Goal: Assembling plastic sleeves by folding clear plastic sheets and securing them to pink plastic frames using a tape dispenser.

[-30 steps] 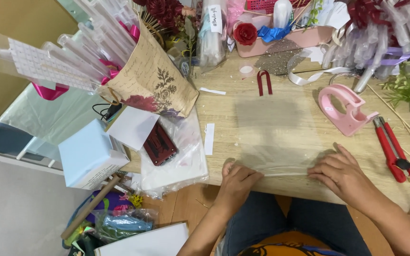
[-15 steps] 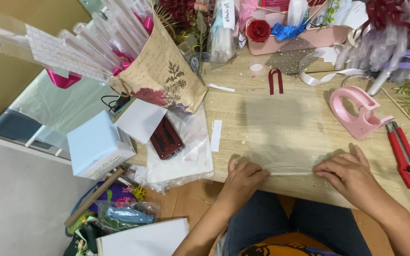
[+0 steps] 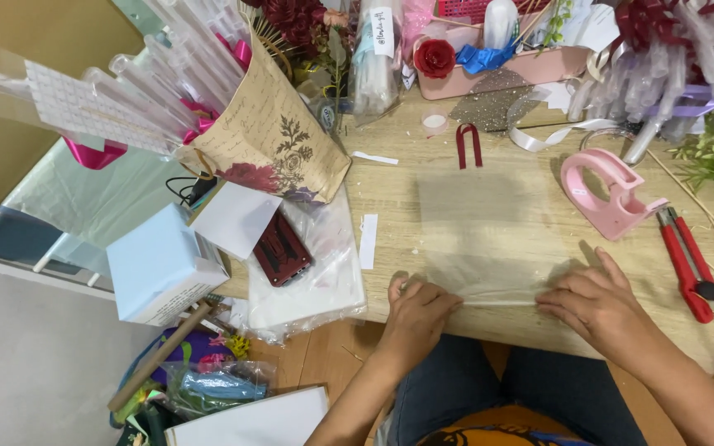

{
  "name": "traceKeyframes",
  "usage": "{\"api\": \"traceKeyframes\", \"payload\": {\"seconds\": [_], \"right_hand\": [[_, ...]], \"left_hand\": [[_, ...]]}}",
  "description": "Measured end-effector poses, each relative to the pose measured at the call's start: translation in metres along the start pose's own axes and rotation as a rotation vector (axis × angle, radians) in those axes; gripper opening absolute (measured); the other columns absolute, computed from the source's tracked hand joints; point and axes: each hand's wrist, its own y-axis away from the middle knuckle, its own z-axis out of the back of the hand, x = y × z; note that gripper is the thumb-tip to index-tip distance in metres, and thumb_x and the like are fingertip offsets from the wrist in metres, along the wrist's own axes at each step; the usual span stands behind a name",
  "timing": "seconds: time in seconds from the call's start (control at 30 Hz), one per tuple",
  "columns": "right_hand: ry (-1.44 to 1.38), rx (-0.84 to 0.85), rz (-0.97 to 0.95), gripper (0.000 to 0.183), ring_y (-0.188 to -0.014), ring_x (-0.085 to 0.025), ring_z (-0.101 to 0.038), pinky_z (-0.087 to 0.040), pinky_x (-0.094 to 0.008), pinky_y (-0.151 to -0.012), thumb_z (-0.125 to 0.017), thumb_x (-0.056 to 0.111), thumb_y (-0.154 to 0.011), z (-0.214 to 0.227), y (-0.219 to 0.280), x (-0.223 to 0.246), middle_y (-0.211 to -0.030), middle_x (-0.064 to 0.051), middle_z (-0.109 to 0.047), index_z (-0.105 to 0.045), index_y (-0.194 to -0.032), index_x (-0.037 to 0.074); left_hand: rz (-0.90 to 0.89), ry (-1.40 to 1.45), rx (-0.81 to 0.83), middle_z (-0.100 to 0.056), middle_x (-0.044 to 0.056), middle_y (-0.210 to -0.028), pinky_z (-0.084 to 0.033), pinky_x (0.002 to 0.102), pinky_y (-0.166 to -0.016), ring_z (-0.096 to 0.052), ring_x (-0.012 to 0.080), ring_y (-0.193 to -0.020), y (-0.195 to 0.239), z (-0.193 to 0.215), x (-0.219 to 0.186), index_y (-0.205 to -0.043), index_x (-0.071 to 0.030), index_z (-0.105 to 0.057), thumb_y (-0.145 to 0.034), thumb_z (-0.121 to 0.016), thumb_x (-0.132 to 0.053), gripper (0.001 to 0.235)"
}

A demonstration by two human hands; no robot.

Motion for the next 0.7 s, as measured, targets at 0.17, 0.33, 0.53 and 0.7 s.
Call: {"api": "traceKeyframes", "payload": {"seconds": [0.17,0.33,0.53,0.7], "right_hand": [[-0.031,0.051,-0.059,0.010,-0.098,-0.014,-0.064,-0.016,-0.053,-0.127,-0.074,0.028,-0.082,0.002,0.002,0.000,-0.095,0.010,-0.072,-0.075,-0.092,0.026],[-0.095,0.058,-0.151,0.014,-0.100,-0.012,-0.065,-0.009,-0.054,-0.130,-0.068,0.025,-0.087,0.003,0.000,0.005,-0.094,0.010,-0.074,-0.075,-0.098,0.029],[-0.038,0.139,-0.174,0.012,-0.100,-0.013,-0.064,-0.007,-0.059,-0.129,-0.069,0.028,-0.086,-0.003,0.004,-0.002,-0.088,0.014,-0.075,-0.074,-0.096,0.031],[-0.006,0.153,-0.168,0.013,-0.103,-0.014,-0.065,-0.009,-0.058,-0.129,-0.073,0.029,-0.082,-0.006,0.006,-0.005,-0.092,0.011,-0.076,-0.076,-0.095,0.030]], "left_hand": [[0.044,-0.026,-0.018,-0.061,-0.004,-0.084,-0.026,0.042,-0.108,-0.059,0.0173,-0.085,-0.007,0.005,-0.009,-0.095,-0.018,-0.068,-0.099,-0.068,-0.005,0.014],[0.024,-0.027,-0.034,-0.057,-0.001,-0.088,-0.028,0.037,-0.092,-0.054,0.0176,-0.081,-0.006,0.001,-0.006,-0.095,-0.017,-0.067,-0.100,-0.067,-0.004,0.014],[-0.028,-0.141,-0.062,-0.057,-0.002,-0.092,-0.027,0.038,-0.090,-0.054,0.0166,-0.080,-0.006,-0.002,-0.005,-0.091,-0.019,-0.065,-0.100,-0.069,-0.007,0.016],[0.049,-0.016,0.026,-0.061,-0.001,-0.096,-0.027,0.040,-0.093,-0.057,0.0200,-0.088,-0.003,-0.004,-0.001,-0.098,-0.017,-0.070,-0.101,-0.070,-0.016,0.003]]}}
